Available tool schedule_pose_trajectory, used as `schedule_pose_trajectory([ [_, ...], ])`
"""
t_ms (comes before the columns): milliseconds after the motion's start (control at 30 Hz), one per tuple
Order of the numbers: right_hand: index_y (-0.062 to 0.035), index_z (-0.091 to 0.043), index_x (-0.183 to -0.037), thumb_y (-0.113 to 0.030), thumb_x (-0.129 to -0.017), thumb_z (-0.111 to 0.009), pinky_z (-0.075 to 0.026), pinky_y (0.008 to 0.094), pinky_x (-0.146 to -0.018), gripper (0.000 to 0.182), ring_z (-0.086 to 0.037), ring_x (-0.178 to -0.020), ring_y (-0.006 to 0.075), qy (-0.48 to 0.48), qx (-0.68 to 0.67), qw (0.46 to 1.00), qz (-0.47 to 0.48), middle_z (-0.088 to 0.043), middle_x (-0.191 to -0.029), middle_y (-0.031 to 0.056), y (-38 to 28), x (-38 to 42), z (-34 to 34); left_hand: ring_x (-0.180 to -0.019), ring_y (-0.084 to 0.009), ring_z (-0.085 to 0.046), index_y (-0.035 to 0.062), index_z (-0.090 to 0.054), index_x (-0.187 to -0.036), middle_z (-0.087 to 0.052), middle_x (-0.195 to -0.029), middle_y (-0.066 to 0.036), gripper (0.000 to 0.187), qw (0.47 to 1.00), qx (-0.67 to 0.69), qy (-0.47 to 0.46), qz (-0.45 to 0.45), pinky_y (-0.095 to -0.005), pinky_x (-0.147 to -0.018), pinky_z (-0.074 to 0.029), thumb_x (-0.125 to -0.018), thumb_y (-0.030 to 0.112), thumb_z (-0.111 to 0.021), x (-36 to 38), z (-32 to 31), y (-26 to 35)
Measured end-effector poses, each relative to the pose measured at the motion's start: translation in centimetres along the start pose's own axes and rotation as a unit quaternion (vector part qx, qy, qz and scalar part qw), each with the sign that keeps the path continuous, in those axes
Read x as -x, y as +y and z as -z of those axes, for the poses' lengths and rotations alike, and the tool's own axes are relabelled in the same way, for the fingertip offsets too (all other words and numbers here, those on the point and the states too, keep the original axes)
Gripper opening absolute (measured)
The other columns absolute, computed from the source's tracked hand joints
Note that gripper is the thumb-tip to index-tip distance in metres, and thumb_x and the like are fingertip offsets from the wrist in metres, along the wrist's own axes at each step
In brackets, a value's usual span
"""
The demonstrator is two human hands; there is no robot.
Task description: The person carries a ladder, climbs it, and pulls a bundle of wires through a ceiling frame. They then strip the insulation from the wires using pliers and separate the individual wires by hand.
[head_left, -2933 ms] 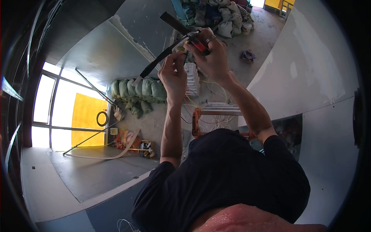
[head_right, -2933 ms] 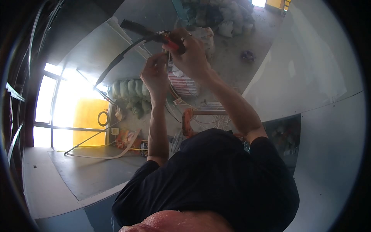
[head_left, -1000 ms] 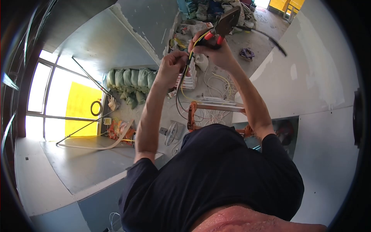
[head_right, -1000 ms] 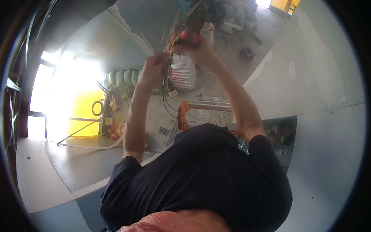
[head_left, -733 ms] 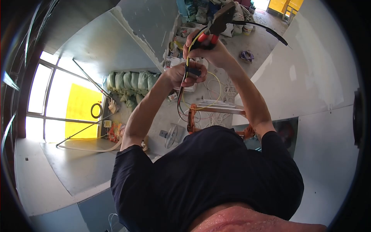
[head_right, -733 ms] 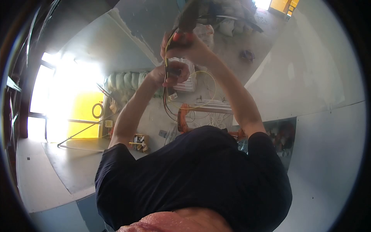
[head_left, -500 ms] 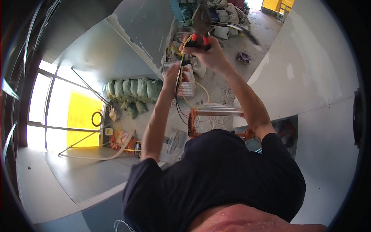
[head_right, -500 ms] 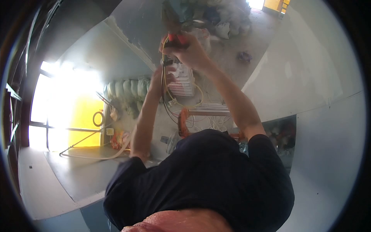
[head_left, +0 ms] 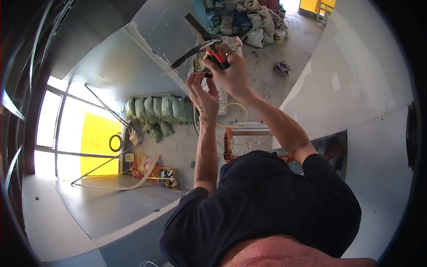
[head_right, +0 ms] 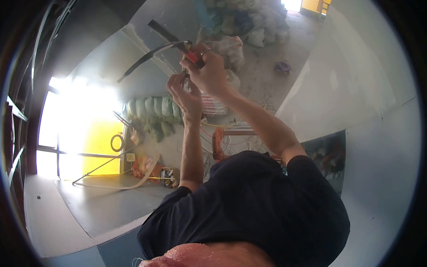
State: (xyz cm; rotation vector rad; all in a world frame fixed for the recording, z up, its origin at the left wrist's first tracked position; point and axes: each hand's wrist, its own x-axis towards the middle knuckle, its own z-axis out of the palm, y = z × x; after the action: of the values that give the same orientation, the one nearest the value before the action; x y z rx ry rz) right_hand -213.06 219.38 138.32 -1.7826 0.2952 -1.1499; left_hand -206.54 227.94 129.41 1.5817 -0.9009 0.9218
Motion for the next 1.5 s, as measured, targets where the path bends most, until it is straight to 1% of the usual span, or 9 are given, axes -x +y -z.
schedule_pose_trajectory([
  [300, -0.0025, -0.064, -0.094, -0.008, -0.083, -0.075, -0.051, 0.0296, -0.07, 0.016, -0.065, -0.076, 0.0157, -0.053, -0.097, 0.994, -0.025, -0.068, -0.084, 0.0052, 3.3, -0.2, 1.0, -0.071, -0.0205, -0.065, -0.0014, -0.06, -0.095, -0.065, -0.086, -0.011, 0.006, 0.964, 0.183, -0.024, 0.189, -0.0308, -0.063, -0.053, -0.096, 0.004, -0.061, -2.3, 2.0, 0.9],
  [633, -0.0032, -0.061, -0.099, 0.008, -0.082, -0.07, -0.053, 0.0314, -0.081, 0.023, -0.065, -0.089, 0.015, -0.346, -0.194, 0.917, -0.029, -0.066, -0.093, 0.0053, 2.3, -0.8, 3.8, -0.041, -0.0082, -0.05, -0.0029, -0.061, -0.102, -0.066, -0.082, -0.012, 0.014, 0.498, 0.466, -0.418, 0.601, -0.0174, -0.035, -0.039, -0.096, 0.008, -0.057, -2.5, 1.0, -3.6],
  [933, -0.0009, -0.063, -0.098, 0.005, -0.084, -0.07, -0.051, 0.0291, -0.083, 0.017, -0.063, -0.088, 0.0129, -0.352, -0.244, 0.904, 0.011, -0.067, -0.093, 0.0045, 2.5, -0.5, 3.8, -0.047, -0.0076, -0.056, -0.0057, -0.054, -0.122, -0.062, -0.096, -0.015, 0.052, 0.133, 0.572, -0.652, 0.479, -0.0155, -0.04, -0.044, -0.086, 0.026, -0.076, 2.8, -2.0, -5.6],
  [1000, -0.0006, -0.062, -0.098, 0.003, -0.085, -0.071, -0.051, 0.0288, -0.083, 0.016, -0.063, -0.089, 0.0118, -0.307, -0.228, 0.924, -0.013, -0.068, -0.092, 0.0041, 2.2, -0.6, 3.7, -0.068, -0.0139, -0.064, -0.0066, -0.053, -0.123, -0.062, -0.1, -0.011, 0.055, 0.441, 0.219, -0.775, 0.396, -0.0223, -0.066, -0.053, -0.089, 0.034, -0.071, 3.8, -2.0, -4.0],
  [1067, -0.0013, -0.063, -0.099, 0.002, -0.085, -0.072, -0.05, 0.0285, -0.083, 0.017, -0.062, -0.089, 0.0108, -0.265, -0.212, 0.94, -0.035, -0.068, -0.092, 0.0033, 1.9, -1.4, 3.4, -0.076, -0.0144, -0.064, -0.0031, -0.051, -0.126, -0.061, -0.103, -0.01, 0.051, 0.461, 0.22, -0.738, 0.442, -0.0268, -0.067, -0.054, -0.094, 0.035, -0.064, 5.6, -2.3, -7.1],
  [1133, -0.0021, -0.063, -0.1, 0.001, -0.086, -0.072, -0.05, 0.0287, -0.084, 0.016, -0.062, -0.089, 0.0101, -0.19, -0.177, 0.964, -0.061, -0.068, -0.092, 0.0025, 2.8, -1.9, 3.1, -0.078, -0.0199, -0.066, -0.0022, -0.055, -0.119, -0.062, -0.097, -0.01, 0.046, 0.517, 0.556, -0.316, 0.569, -0.0327, -0.072, -0.057, -0.094, 0.034, -0.068, 5.1, -0.2, -8.6],
  [1233, -0.0029, -0.064, -0.102, -0.004, -0.086, -0.075, -0.05, 0.0274, -0.083, 0.019, -0.063, -0.091, 0.0093, -0.141, -0.131, 0.978, -0.077, -0.068, -0.094, 0.0023, 1.8, -2.5, 3.1, -0.085, -0.021, -0.061, 0.0007, -0.053, -0.118, -0.057, -0.099, -0.007, 0.045, 0.719, 0.45, -0.087, 0.523, -0.0349, -0.079, -0.053, -0.091, 0.032, -0.071, 2.5, 2.1, -5.4],
  [1300, -0.007, -0.066, -0.103, -0.016, -0.085, -0.076, -0.04, 0.0265, -0.054, 0.022, -0.053, -0.058, 0.0068, -0.103, -0.141, 0.984, -0.037, -0.06, -0.071, -0.0012, 3.4, -2.5, 1.9, -0.093, -0.0238, -0.054, 0.003, -0.05, -0.119, -0.05, -0.104, -0.008, 0.048, 0.972, 0.129, -0.025, 0.196, -0.04, -0.085, -0.047, -0.087, 0.029, -0.075, 2.8, 3.5, -0.8],
  [1500, -0.0066, -0.067, -0.098, -0.018, -0.085, -0.075, -0.045, 0.0304, -0.058, 0.019, -0.062, -0.063, 0.0115, -0.036, -0.037, 0.997, -0.063, -0.065, -0.071, 0.0024, -0.3, -0.4, 0.2, -0.106, -0.0334, -0.044, 0.0028, -0.049, -0.12, -0.046, -0.11, -0.015, 0.05, 0.994, -0.07, 0.025, 0.076, -0.0486, -0.09, -0.037, -0.083, 0.023, -0.077, 2.0, -0.2, 3.0],
])
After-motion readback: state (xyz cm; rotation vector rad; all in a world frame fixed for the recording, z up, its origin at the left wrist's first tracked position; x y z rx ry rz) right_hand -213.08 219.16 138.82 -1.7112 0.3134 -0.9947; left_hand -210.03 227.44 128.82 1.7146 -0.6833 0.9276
